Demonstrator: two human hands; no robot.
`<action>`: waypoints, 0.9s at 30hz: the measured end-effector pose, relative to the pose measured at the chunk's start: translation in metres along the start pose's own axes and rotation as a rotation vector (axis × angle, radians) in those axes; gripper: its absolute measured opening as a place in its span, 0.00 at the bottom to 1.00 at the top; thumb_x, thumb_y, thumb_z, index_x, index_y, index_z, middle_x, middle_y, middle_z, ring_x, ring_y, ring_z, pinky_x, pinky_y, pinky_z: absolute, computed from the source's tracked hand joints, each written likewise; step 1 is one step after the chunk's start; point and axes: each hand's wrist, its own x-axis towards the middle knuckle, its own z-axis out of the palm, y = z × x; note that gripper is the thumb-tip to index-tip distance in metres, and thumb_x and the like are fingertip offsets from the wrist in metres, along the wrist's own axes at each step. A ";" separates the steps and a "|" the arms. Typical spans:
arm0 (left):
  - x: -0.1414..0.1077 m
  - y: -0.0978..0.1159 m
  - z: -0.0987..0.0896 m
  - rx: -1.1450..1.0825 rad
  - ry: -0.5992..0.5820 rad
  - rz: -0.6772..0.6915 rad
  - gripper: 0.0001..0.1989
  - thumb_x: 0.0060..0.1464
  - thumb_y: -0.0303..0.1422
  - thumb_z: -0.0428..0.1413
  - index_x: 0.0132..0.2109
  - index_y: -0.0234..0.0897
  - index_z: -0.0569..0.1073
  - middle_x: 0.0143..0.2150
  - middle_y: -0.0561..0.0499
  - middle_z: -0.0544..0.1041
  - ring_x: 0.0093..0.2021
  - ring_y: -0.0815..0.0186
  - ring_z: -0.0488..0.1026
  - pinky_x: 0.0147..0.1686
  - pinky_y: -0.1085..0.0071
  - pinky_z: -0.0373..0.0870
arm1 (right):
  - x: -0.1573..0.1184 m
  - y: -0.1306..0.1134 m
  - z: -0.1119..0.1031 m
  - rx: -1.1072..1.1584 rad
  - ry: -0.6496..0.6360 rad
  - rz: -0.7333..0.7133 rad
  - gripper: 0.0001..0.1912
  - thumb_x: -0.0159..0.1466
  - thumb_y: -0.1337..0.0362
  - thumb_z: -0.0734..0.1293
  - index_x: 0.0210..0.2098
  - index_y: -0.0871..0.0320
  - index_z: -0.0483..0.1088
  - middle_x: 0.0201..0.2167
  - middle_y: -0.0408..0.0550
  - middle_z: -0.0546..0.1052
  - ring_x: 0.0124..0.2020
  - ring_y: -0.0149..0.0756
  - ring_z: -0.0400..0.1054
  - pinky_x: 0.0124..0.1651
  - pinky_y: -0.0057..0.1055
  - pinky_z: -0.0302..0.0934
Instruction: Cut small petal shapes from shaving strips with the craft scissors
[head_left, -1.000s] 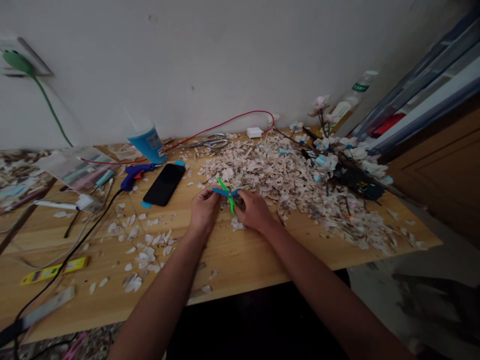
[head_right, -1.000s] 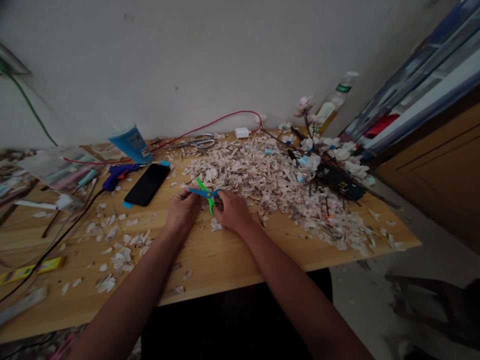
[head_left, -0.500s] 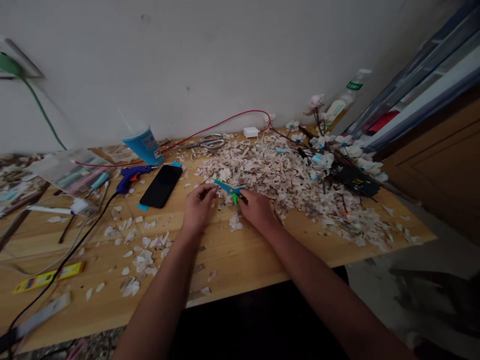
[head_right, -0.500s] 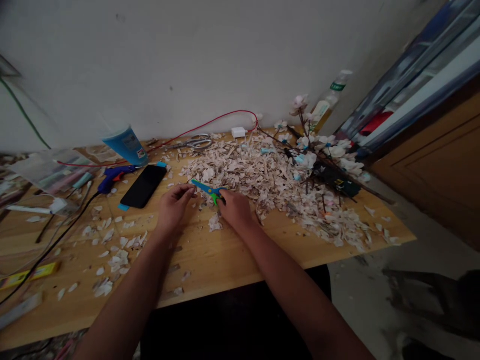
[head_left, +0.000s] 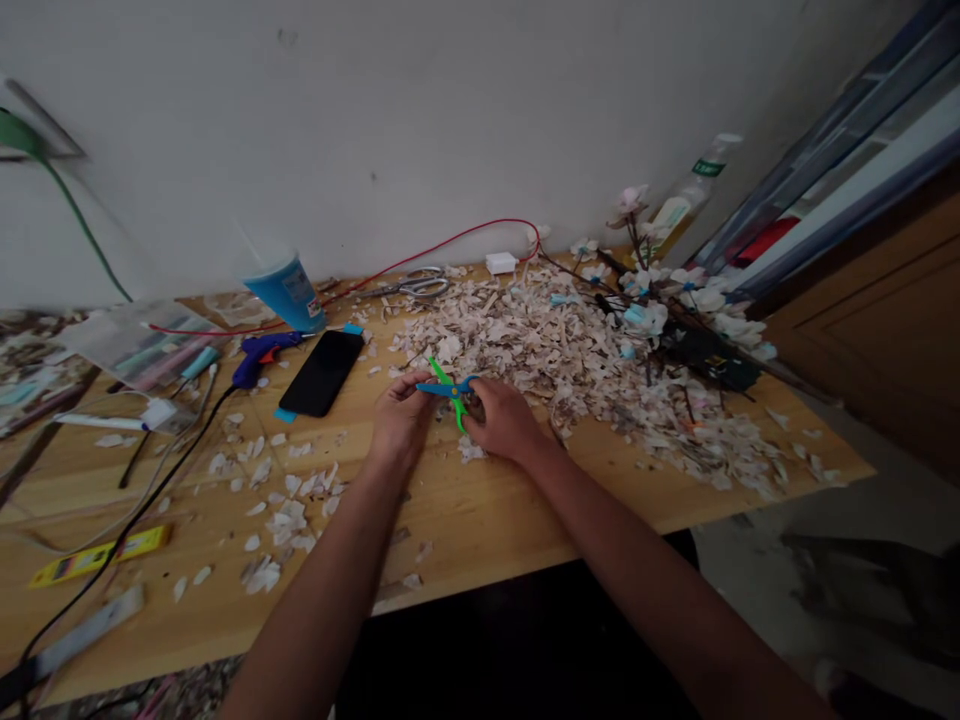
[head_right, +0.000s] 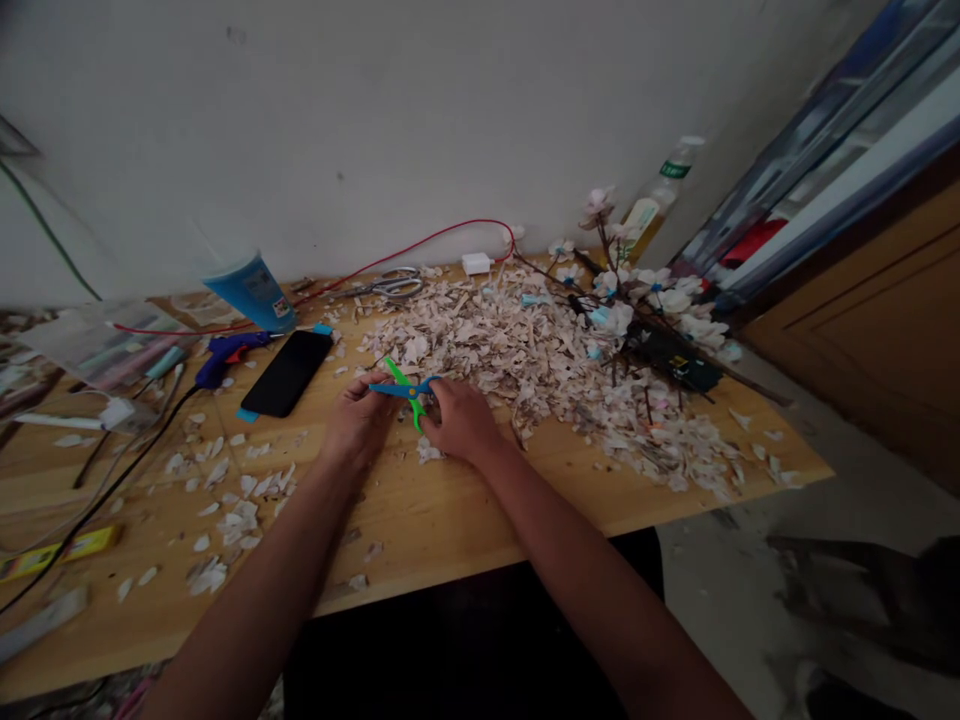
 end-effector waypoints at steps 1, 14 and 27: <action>-0.001 -0.001 0.001 0.001 0.009 0.003 0.19 0.32 0.30 0.76 0.33 0.36 0.78 0.29 0.53 0.80 0.29 0.72 0.76 0.35 0.75 0.74 | 0.000 0.000 0.000 0.003 -0.003 0.000 0.11 0.60 0.62 0.66 0.42 0.57 0.68 0.40 0.52 0.76 0.41 0.43 0.68 0.45 0.36 0.58; 0.000 -0.001 0.000 -0.023 0.003 -0.019 0.21 0.32 0.31 0.76 0.36 0.37 0.79 0.32 0.52 0.81 0.32 0.69 0.78 0.39 0.72 0.76 | 0.002 -0.002 -0.004 -0.005 -0.049 0.056 0.04 0.61 0.64 0.65 0.36 0.55 0.68 0.33 0.47 0.75 0.34 0.38 0.66 0.39 0.33 0.53; 0.002 0.001 -0.003 -0.003 -0.008 -0.044 0.16 0.39 0.30 0.73 0.35 0.35 0.77 0.31 0.52 0.80 0.30 0.71 0.78 0.40 0.72 0.76 | 0.002 0.007 0.003 0.008 -0.017 0.147 0.07 0.66 0.66 0.63 0.42 0.55 0.73 0.35 0.49 0.78 0.35 0.39 0.69 0.37 0.32 0.54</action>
